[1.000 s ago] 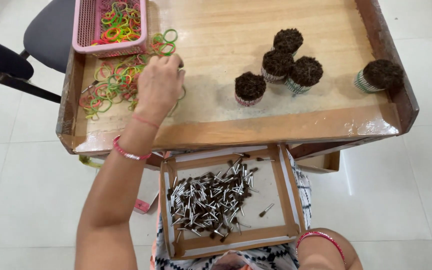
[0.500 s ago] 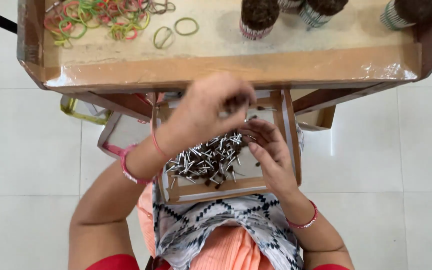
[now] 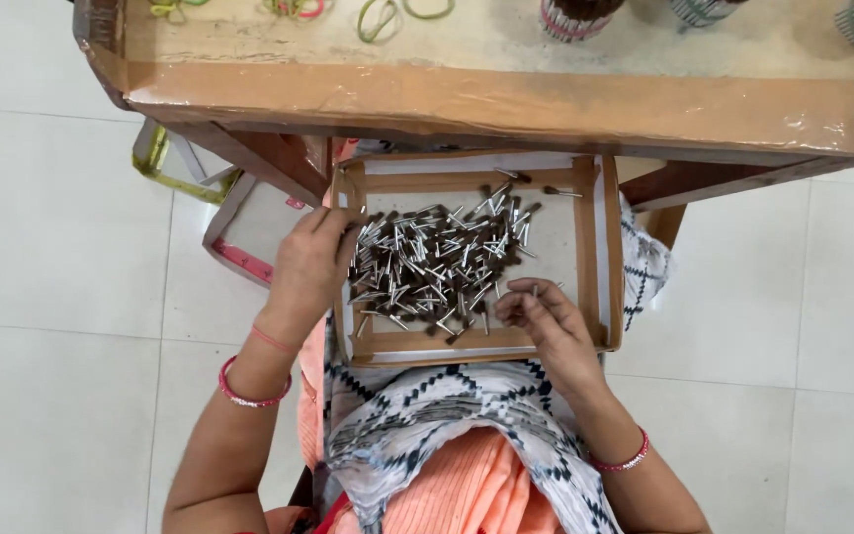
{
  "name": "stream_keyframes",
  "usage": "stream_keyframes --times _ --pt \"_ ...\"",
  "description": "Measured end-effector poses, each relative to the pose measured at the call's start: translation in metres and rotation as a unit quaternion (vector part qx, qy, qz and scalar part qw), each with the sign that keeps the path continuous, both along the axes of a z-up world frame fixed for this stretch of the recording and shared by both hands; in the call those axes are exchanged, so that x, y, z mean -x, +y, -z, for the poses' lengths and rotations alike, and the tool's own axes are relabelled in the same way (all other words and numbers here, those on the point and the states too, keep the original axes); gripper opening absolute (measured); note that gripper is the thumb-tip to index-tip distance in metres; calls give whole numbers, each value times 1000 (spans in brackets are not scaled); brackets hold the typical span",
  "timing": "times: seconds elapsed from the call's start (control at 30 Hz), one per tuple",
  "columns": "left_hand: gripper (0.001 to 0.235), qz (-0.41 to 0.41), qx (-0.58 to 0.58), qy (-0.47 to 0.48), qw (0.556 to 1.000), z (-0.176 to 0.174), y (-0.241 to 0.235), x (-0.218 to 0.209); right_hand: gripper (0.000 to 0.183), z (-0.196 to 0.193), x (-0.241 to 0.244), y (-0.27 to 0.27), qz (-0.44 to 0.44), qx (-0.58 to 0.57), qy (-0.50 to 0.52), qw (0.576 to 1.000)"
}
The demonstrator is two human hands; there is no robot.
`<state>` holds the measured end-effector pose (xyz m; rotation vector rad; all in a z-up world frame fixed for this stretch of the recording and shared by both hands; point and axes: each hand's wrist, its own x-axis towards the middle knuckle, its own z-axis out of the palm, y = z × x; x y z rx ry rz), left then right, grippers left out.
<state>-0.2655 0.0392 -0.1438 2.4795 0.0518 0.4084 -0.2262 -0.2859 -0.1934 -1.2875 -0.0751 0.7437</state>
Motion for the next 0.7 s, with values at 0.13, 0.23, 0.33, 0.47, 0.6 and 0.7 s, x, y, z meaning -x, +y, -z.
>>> stream_keyframes --times 0.13,0.23,0.33,0.47,0.6,0.7 --pt "11 -5 27 24 999 11 10 -5 18 17 4 -4 75 -80 51 993" --pt "12 -5 -6 29 1000 29 10 -15 24 24 6 3 52 -115 92 988" --pt "18 22 -58 45 997 30 5 -28 27 15 4 21 22 -76 95 992" --pt "26 64 -117 92 987 18 -8 -34 29 10 3 28 17 -47 73 996" --pt "20 67 -194 111 972 49 -18 -34 29 13 5 31 18 -54 77 995" --pt "22 59 -178 141 972 54 -16 -37 32 15 4 35 -5 -98 113 989"
